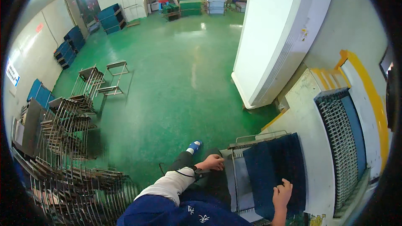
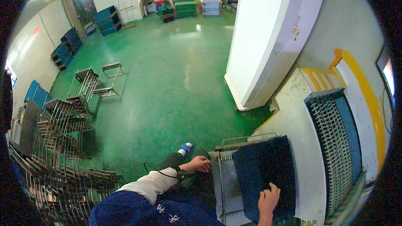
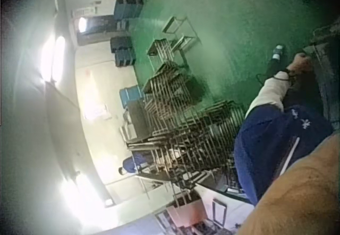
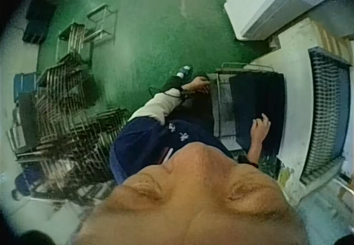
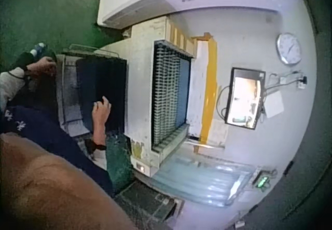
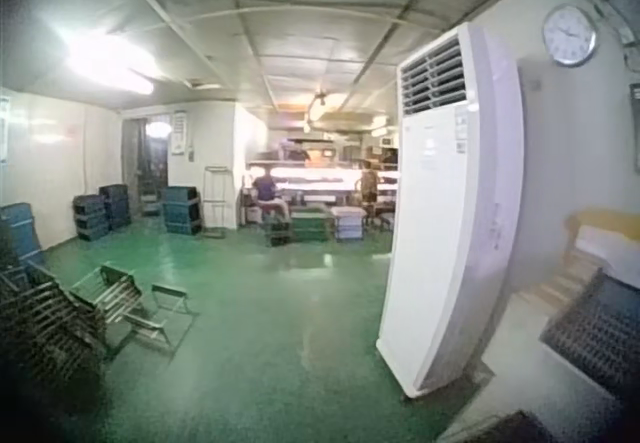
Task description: The person is loading blue rectangular metal or composite sheets into a roller-based fabrication or drying machine.
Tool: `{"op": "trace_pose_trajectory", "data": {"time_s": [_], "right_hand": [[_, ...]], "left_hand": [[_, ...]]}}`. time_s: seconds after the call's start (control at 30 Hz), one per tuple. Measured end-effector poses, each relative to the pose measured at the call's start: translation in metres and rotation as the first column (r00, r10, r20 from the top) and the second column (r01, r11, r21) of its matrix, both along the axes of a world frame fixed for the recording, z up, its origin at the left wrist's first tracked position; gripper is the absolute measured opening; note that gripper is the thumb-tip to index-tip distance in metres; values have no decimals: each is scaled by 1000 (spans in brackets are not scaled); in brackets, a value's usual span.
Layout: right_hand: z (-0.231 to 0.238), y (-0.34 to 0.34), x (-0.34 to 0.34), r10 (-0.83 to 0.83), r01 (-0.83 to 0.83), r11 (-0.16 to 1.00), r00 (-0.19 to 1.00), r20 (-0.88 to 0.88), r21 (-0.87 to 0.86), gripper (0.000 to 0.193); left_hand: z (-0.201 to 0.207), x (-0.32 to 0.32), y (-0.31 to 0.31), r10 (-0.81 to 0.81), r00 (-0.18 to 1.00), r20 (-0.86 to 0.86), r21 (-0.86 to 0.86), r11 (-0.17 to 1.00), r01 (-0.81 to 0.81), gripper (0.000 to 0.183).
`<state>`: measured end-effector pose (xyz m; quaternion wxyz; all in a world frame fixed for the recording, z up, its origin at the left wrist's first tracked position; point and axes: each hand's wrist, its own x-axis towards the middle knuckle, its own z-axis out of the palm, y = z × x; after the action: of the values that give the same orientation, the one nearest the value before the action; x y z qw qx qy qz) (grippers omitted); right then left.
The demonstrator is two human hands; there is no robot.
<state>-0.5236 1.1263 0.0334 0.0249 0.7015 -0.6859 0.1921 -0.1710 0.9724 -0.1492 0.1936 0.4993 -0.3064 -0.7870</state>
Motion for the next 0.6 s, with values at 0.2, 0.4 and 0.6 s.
{"op": "trace_pose_trajectory", "data": {"time_s": [0.2,0.4,0.6], "right_hand": [[-18,8,-9,-173,133,946,978,113,296,15],[15,-8,19,-176,178,984,981,-83,29,21],[2,2,1,-216,207,965,975,42,162,22]], "left_hand": [[-17,3,-3,-76,997,-8,-206,976,73,34],[-3,9,7,40,999,9,-9,999,-40,28],[17,2,4,4,1000,16,-12,1000,-4,27]]}}
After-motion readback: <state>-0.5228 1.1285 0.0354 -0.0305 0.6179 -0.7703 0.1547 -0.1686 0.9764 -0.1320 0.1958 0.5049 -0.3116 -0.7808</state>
